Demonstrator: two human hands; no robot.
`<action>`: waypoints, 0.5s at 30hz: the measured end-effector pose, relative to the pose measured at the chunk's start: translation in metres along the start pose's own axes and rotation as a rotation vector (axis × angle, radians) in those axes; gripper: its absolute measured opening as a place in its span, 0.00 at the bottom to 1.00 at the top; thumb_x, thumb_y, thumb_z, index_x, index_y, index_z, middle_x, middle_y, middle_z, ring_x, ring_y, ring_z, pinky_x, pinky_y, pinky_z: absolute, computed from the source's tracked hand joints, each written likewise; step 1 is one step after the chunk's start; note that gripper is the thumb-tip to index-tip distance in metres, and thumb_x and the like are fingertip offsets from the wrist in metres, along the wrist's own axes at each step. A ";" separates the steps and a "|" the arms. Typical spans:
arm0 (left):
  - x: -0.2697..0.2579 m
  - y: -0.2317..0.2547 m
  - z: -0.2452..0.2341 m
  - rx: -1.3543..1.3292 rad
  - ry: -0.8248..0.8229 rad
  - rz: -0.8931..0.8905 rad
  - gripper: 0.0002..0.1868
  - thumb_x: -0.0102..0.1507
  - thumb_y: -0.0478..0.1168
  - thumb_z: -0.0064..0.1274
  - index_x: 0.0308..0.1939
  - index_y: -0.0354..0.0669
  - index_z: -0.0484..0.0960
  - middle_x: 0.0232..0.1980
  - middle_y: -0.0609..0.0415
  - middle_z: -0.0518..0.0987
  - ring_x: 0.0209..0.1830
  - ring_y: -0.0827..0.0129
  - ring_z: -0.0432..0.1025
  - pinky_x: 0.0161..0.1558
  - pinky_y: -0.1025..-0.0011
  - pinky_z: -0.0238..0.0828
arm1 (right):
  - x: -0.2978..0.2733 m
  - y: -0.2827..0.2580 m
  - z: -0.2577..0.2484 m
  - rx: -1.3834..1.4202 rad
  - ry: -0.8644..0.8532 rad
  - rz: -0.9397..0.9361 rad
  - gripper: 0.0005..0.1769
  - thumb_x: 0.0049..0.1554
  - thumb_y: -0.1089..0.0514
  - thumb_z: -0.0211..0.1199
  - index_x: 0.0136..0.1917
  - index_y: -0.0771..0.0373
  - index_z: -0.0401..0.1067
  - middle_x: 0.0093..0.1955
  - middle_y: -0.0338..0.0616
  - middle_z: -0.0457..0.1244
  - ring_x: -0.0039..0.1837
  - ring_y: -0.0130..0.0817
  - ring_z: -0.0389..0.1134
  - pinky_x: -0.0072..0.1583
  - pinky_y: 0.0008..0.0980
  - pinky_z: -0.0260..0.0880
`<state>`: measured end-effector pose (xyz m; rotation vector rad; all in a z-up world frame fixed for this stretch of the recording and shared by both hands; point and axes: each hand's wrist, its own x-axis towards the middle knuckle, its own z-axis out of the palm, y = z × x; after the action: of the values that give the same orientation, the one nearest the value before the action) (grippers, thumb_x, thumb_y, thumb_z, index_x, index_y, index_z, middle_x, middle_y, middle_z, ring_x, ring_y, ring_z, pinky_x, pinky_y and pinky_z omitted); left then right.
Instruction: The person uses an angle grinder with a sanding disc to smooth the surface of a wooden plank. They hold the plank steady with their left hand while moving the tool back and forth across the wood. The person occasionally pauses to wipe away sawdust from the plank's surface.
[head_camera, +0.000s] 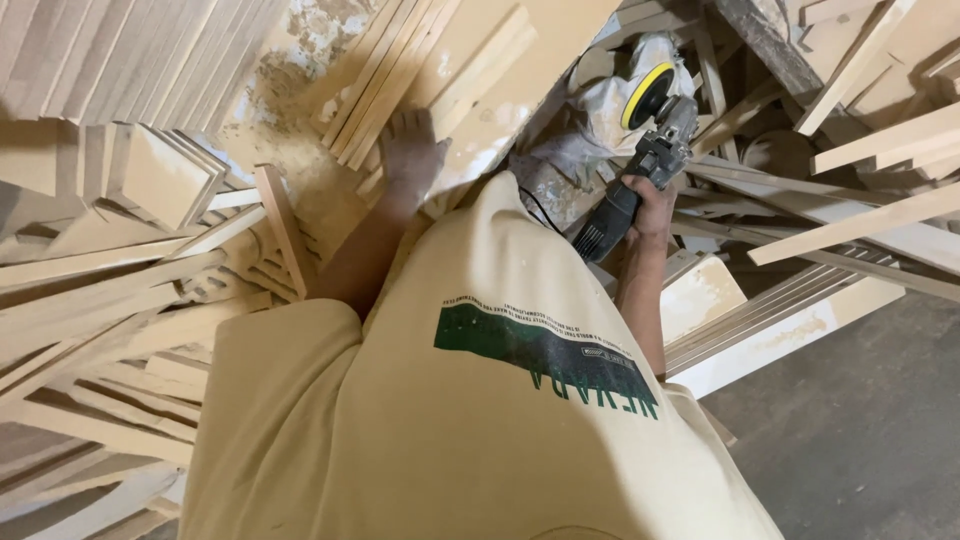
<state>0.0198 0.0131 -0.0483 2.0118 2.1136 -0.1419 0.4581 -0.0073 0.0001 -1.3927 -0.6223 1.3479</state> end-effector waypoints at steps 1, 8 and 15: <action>-0.001 -0.003 0.000 0.054 0.140 0.030 0.38 0.65 0.67 0.68 0.62 0.41 0.77 0.55 0.44 0.79 0.58 0.49 0.74 0.53 0.49 0.71 | -0.008 -0.011 0.011 0.013 0.008 -0.001 0.10 0.53 0.65 0.80 0.48 0.65 0.81 0.38 0.56 0.69 0.42 0.55 0.74 0.51 0.60 0.79; 0.012 0.001 0.020 0.143 0.348 0.127 0.20 0.66 0.52 0.64 0.50 0.43 0.78 0.43 0.46 0.75 0.44 0.49 0.73 0.44 0.52 0.70 | -0.006 -0.015 0.017 -0.019 0.023 0.027 0.12 0.51 0.64 0.80 0.48 0.64 0.82 0.38 0.55 0.67 0.42 0.52 0.72 0.51 0.58 0.76; 0.050 -0.011 -0.007 0.020 0.150 0.214 0.19 0.63 0.29 0.59 0.58 0.39 0.78 0.54 0.44 0.78 0.51 0.54 0.71 0.51 0.61 0.74 | -0.022 -0.049 0.044 -0.012 -0.035 0.029 0.12 0.50 0.66 0.72 0.48 0.62 0.74 0.39 0.44 0.66 0.37 0.36 0.67 0.41 0.37 0.74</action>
<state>0.0066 0.0629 -0.0531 2.3104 1.9679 0.0241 0.4260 0.0026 0.0609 -1.3947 -0.6365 1.3963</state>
